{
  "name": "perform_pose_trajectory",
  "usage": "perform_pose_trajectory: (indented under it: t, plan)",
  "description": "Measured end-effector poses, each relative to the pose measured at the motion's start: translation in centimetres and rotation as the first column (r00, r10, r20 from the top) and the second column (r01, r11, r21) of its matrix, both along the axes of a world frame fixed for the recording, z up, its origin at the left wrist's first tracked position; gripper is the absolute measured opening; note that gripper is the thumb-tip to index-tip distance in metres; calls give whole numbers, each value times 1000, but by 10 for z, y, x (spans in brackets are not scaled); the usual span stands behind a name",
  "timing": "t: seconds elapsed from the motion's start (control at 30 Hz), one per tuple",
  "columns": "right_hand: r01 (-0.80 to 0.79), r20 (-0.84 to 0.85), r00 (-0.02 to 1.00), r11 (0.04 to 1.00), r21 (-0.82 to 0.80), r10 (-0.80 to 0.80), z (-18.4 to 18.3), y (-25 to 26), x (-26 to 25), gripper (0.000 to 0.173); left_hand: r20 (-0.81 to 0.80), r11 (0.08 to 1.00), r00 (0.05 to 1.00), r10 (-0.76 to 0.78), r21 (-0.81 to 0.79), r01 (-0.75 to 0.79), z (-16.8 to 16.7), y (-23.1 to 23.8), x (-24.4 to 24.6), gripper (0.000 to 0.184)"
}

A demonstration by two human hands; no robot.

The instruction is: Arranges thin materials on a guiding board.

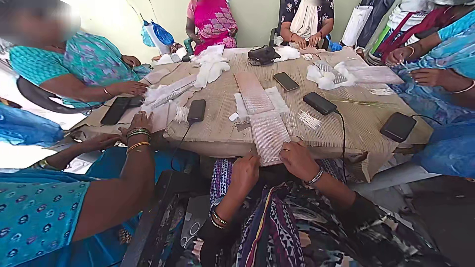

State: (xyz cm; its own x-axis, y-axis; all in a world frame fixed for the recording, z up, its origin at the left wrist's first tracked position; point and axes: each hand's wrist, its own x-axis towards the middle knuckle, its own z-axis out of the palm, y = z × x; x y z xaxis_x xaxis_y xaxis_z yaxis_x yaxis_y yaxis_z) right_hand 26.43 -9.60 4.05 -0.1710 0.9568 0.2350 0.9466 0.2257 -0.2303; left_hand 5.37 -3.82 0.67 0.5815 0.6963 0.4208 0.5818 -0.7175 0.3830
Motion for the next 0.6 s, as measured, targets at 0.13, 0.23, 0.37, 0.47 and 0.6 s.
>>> perform_pose_trajectory:
  t: [0.13, 0.23, 0.37, 0.47, 0.6]
  plan:
    - [45, 6, 999, 998, -35, -45, 1, 6, 19, 20, -39, 1000, 999, -22, 2, 22, 0, 6, 9, 20]
    - [218, -6, 976, 976, -13, -218, 8, 16, 63, 12, -35, 998, 998, 55, -28, -56, 3, 17, 3, 20]
    - [413, -57, 910, 909, 62, -410, 18, 36, 112, 15, -10, 993, 994, 111, -38, -111, -3, 28, -9, 20]
    - [465, 15, 884, 882, 77, -467, 18, 50, 119, 17, 5, 991, 993, 116, -66, -115, -5, 27, -12, 21]
    - [489, -41, 873, 868, 86, -487, 14, 66, 131, 18, 9, 981, 989, 147, -128, -145, -10, 27, -25, 20]
